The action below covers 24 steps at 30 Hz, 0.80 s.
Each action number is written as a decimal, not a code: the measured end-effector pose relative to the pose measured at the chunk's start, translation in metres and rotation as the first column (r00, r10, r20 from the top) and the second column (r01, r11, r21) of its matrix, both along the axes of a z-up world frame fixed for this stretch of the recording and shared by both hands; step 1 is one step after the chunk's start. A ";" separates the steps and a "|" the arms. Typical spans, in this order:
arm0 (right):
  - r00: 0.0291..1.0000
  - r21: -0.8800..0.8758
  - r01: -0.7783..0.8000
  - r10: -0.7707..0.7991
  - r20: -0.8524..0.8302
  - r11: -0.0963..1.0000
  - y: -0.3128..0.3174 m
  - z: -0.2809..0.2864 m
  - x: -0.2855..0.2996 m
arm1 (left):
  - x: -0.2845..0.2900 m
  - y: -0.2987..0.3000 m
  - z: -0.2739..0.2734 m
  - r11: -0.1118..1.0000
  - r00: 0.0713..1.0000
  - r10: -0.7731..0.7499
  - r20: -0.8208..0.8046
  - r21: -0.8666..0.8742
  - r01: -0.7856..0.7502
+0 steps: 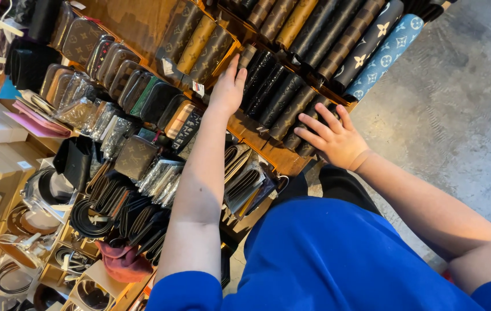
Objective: The person organizes a display of leather goods in a store. They use a pink duster to clean the shelves and then pick up, inspect, and restack various wallets and small pouches. The person also handles a red cloth while moving between different sections of the display.
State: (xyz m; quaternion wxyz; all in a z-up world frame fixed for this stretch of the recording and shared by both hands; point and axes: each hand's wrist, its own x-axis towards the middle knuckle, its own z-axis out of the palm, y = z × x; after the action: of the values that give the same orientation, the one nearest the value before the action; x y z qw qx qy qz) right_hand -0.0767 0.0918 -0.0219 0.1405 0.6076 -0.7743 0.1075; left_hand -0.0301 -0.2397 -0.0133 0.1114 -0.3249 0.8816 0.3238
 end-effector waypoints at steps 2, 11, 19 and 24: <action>0.999 0.019 -0.015 0.014 0.037 1.000 0.000 0.001 0.000 | 0.000 0.002 0.007 1.000 1.000 -0.018 0.014 0.001 0.018; 1.000 0.068 -0.011 0.011 0.006 0.998 0.003 -0.007 -0.001 | -0.028 -0.072 0.058 0.769 0.993 0.038 0.113 -0.638 0.044; 0.995 0.081 -0.028 0.021 0.093 0.996 0.003 -0.010 -0.002 | -0.031 -0.136 0.030 0.962 0.985 -0.059 0.163 -0.253 0.099; 0.996 0.073 -0.023 0.017 0.083 0.997 0.002 -0.012 0.000 | -0.032 -0.104 0.049 0.952 0.947 -0.084 0.310 -0.254 0.168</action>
State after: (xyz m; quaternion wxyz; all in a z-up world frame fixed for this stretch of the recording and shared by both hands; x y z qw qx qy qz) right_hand -0.0769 0.0940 -0.0338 0.0849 0.6152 -0.7767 0.1051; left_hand -0.0624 -0.3440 0.0356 0.2158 -0.3244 0.9107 0.1372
